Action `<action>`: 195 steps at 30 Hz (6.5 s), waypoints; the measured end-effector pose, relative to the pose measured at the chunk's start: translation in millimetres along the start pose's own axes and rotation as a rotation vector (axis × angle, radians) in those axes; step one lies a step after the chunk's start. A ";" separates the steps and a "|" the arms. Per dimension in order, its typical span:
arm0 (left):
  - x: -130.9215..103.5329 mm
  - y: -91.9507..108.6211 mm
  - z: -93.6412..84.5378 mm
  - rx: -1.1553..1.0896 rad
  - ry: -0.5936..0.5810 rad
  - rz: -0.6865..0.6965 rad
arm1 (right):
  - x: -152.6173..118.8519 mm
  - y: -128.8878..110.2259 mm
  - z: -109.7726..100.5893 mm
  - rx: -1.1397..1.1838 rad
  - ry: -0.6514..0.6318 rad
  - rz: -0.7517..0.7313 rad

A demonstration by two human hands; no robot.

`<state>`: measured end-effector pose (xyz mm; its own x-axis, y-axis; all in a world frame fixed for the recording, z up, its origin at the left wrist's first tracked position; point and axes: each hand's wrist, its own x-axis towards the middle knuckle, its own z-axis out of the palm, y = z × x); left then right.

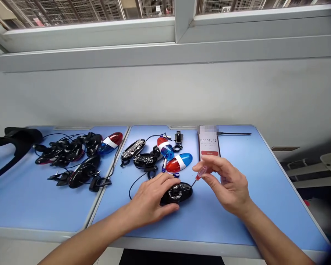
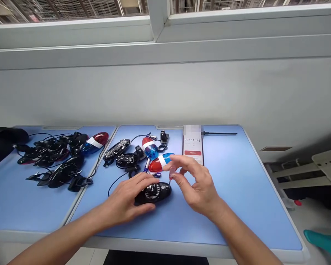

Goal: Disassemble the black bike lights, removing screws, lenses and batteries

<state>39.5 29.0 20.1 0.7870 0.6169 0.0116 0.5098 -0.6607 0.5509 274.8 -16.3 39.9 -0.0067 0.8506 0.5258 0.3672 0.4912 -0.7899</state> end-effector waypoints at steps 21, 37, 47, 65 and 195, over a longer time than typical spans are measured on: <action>0.1 0.8 -1.3 -0.041 -0.001 -0.003 | 0.9 0.8 1.8 0.072 0.047 -0.024; 0.1 -1.0 -1.0 -0.032 -0.005 0.000 | 0.6 2.4 6.6 0.029 0.126 0.004; 0.5 -0.4 -1.2 -0.025 -0.010 -0.001 | 0.1 4.8 8.7 0.029 0.145 0.019; 1.5 -0.4 -1.2 -0.022 0.002 0.015 | 0.1 4.2 10.4 0.016 0.125 0.078; 3.1 -8.3 -20.2 0.025 -0.013 0.181 | -2.4 6.1 20.4 0.129 0.206 0.323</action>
<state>30.6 45.1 32.4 0.8712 0.4812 0.0977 0.3675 -0.7710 0.5202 258.1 -11.6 27.4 0.2816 0.9161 0.2855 0.2000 0.2350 -0.9512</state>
